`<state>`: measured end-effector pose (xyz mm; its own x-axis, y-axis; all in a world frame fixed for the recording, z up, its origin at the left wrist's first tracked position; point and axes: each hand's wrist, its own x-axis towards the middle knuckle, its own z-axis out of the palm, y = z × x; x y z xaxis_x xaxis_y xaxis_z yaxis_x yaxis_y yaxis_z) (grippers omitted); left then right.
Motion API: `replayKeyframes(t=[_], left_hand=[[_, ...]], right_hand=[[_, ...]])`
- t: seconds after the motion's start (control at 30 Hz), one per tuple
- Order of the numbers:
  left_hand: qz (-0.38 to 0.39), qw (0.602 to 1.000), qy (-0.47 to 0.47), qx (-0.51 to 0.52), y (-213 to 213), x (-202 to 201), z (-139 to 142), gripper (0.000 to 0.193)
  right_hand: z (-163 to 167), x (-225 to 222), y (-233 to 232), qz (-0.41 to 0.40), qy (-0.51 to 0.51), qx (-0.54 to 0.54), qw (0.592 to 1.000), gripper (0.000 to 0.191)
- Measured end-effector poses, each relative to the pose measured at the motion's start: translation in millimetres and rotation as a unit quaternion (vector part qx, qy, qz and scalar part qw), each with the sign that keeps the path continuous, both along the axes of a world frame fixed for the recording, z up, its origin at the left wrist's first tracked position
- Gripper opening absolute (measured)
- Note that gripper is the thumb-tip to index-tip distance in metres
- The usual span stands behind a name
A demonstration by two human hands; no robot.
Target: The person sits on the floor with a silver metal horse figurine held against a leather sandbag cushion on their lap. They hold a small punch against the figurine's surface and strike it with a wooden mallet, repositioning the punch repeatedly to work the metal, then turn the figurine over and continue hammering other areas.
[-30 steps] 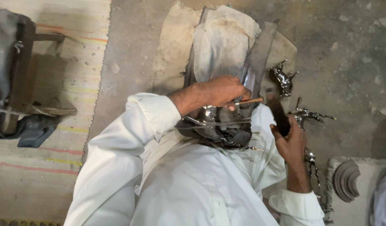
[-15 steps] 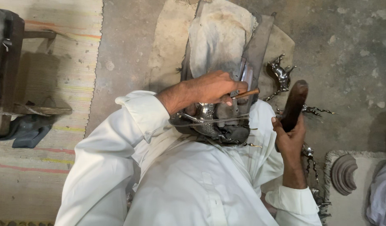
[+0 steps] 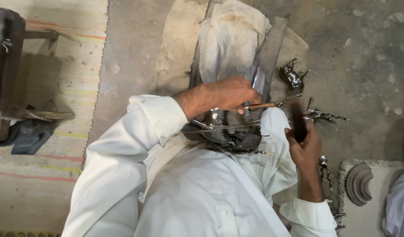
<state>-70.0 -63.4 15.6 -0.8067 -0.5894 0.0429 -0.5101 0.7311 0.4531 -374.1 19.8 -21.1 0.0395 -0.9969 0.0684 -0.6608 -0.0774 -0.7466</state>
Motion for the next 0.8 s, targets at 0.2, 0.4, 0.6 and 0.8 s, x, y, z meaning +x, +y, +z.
replayKeyframes(t=[0.2,0.4,0.6,0.8], left_hand=[[0.002,1.000,0.013,0.000,-0.2,0.3,-1.4,0.040],[-0.019,0.997,0.074,-0.019,4.9,10.9,5.2,0.037],[0.115,0.979,0.146,0.089,24.7,36.3,10.2,0.045],[0.142,0.975,0.151,0.083,33.3,38.5,5.6,0.042]], right_hand=[[-6.0,-0.3,4.0,-0.025,0.105,0.073,0.992,0.034],[-1.4,1.4,2.8,0.075,0.053,0.093,0.991,0.035],[6.8,-9.5,-6.1,0.079,0.108,0.068,0.989,0.030],[11.5,15.1,-16.2,0.023,-0.174,-0.078,0.981,0.041]])
